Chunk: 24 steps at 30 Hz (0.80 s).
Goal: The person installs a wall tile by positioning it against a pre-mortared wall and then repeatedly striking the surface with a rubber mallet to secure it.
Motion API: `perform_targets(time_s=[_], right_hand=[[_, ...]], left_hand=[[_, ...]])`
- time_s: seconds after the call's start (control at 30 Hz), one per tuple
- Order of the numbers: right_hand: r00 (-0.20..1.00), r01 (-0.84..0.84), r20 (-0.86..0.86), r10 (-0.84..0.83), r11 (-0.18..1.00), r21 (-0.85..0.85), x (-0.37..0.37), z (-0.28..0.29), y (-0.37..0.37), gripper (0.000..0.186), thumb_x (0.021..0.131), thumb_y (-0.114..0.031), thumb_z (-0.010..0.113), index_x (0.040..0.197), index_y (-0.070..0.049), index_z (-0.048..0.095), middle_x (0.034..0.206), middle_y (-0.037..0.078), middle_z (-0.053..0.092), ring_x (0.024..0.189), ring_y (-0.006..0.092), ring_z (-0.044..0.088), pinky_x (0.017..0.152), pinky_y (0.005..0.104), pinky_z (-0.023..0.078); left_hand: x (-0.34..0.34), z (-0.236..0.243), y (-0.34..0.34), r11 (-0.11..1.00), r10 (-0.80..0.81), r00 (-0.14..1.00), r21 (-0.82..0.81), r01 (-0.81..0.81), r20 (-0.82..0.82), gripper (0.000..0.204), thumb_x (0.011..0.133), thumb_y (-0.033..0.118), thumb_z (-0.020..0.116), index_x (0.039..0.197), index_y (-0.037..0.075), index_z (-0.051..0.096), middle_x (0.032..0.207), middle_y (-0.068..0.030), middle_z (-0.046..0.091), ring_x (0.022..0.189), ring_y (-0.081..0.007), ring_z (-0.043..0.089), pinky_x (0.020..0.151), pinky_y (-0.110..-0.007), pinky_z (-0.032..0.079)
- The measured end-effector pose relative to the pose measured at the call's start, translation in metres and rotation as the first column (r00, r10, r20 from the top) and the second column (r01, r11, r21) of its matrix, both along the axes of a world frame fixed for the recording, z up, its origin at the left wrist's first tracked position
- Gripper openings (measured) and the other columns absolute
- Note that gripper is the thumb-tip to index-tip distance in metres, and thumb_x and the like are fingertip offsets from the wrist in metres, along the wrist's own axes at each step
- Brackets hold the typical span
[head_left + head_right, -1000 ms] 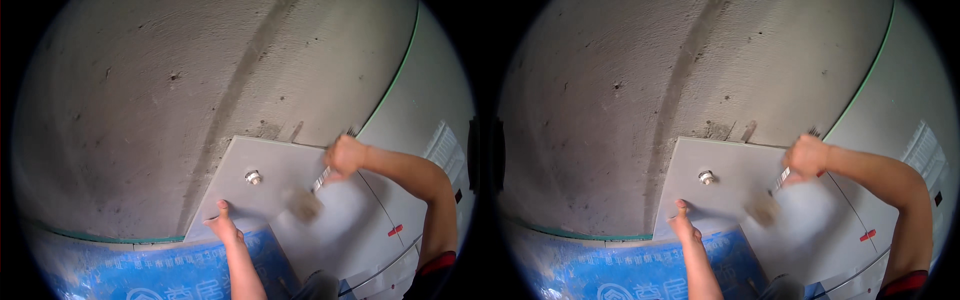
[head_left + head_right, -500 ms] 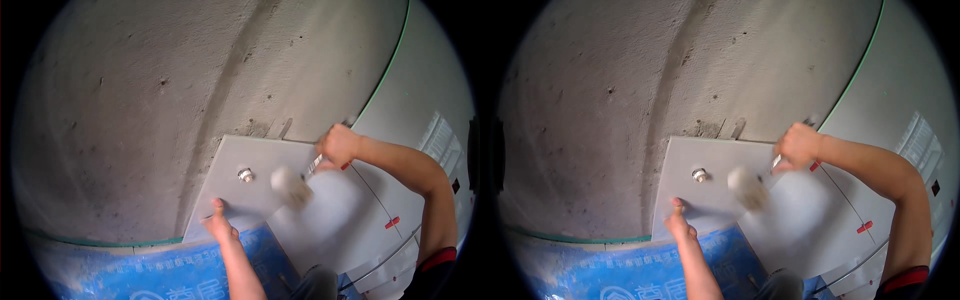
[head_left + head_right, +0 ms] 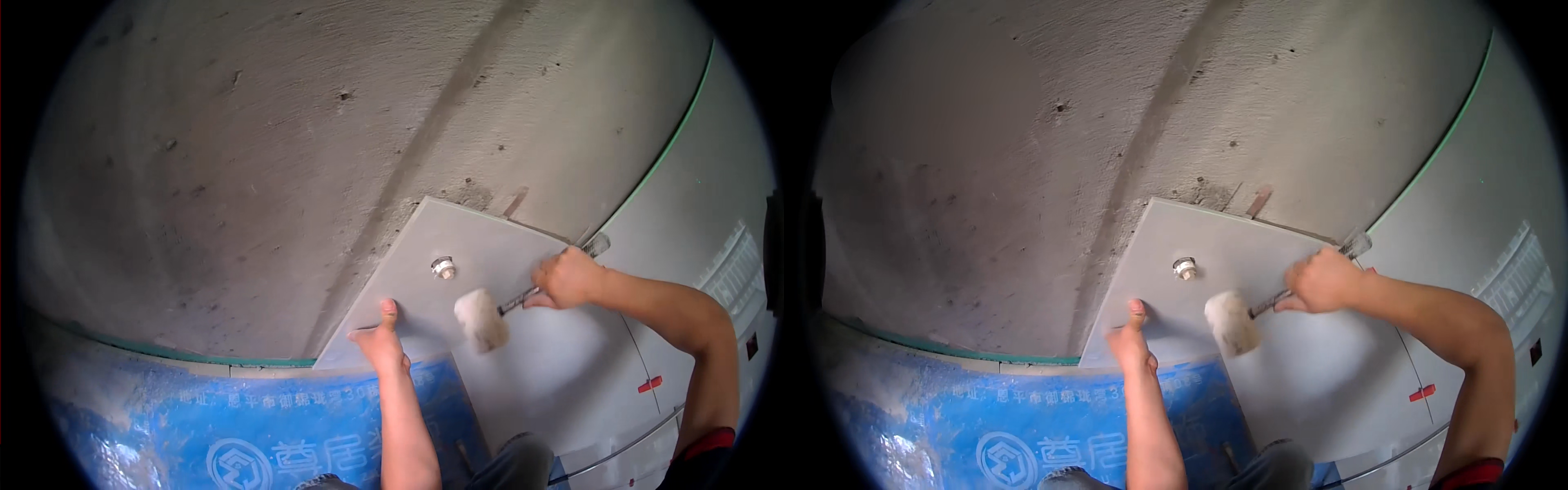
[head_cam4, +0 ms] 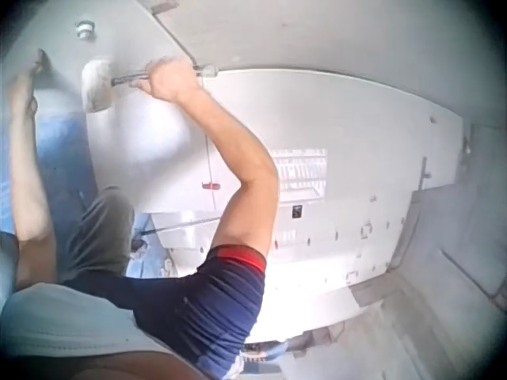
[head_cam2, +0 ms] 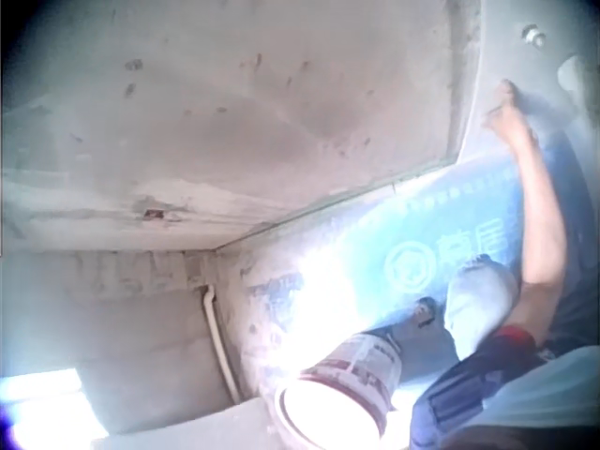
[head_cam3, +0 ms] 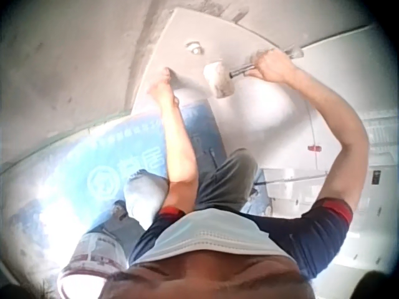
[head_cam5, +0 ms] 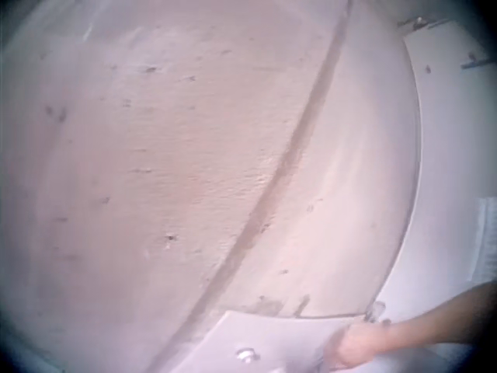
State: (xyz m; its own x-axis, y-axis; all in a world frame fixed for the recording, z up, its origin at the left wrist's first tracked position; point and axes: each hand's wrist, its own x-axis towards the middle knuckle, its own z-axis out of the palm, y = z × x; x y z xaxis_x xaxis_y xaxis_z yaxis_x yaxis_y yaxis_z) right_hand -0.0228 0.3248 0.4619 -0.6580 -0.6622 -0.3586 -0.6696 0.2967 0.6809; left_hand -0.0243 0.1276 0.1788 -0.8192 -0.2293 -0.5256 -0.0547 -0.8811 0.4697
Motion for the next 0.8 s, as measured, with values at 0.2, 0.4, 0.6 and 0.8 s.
perform_targets(time_s=[0.2, 0.4, 0.6, 0.8], right_hand=[[0.971, -0.067, 0.227, 0.074, 0.997, -0.038, -0.008, -0.013, -0.017, 0.053, 0.085, -0.058, 0.06, 0.067, -0.009, 0.058, 0.059, 0.008, 0.058, 0.054, 0.029, 0.062, 0.048, 0.0398, 0.049], [0.957, -0.09, 0.271, 0.101, 0.994, -0.055, 0.01, -0.02, -0.02, 0.051, 0.083, -0.059, 0.063, 0.068, -0.01, 0.061, 0.057, 0.008, 0.057, 0.05, 0.0294, 0.061, 0.047, 0.0413, 0.049], [0.986, -0.05, 0.158, 0.056, 0.998, -0.04, 0.003, -0.019, -0.03, 0.051, 0.082, -0.058, 0.063, 0.065, -0.01, 0.06, 0.057, 0.007, 0.057, 0.05, 0.0285, 0.061, 0.047, 0.0404, 0.049], [0.997, -0.022, 0.073, 0.025, 0.999, -0.043, -0.007, -0.018, -0.028, 0.055, 0.082, -0.062, 0.062, 0.065, -0.01, 0.061, 0.057, 0.007, 0.058, 0.051, 0.028, 0.062, 0.047, 0.0389, 0.049]], left_hand=[[-0.004, 0.005, 0.009, 0.965, 0.2, 0.974, -0.191, -0.178, 0.104, 0.093, 0.068, 0.052, 0.086, 0.122, -0.012, 0.046, 0.112, -0.0194, 0.057, 0.099, -0.0244, 0.054, 0.064, -0.035, 0.048], [0.003, 0.013, -0.001, 0.999, 0.03, 1.0, -0.025, -0.03, -0.006, 0.128, 0.075, 0.041, 0.084, 0.141, -0.022, -0.005, 0.143, -0.0271, 0.039, 0.133, -0.0304, 0.039, 0.111, -0.034, 0.029], [-0.015, -0.017, 0.018, 0.897, 0.338, 0.941, -0.299, -0.326, -0.012, 0.095, 0.068, 0.06, 0.082, 0.121, -0.008, 0.042, 0.101, -0.0166, 0.055, 0.055, -0.0158, 0.049, 0.03, -0.027, 0.024], [-0.003, 0.011, 0.007, 0.981, 0.126, 0.986, -0.16, -0.107, 0.11, 0.093, 0.072, 0.049, 0.084, 0.129, -0.009, 0.039, 0.118, -0.0198, 0.056, 0.094, -0.0257, 0.058, 0.077, -0.04, 0.051]])
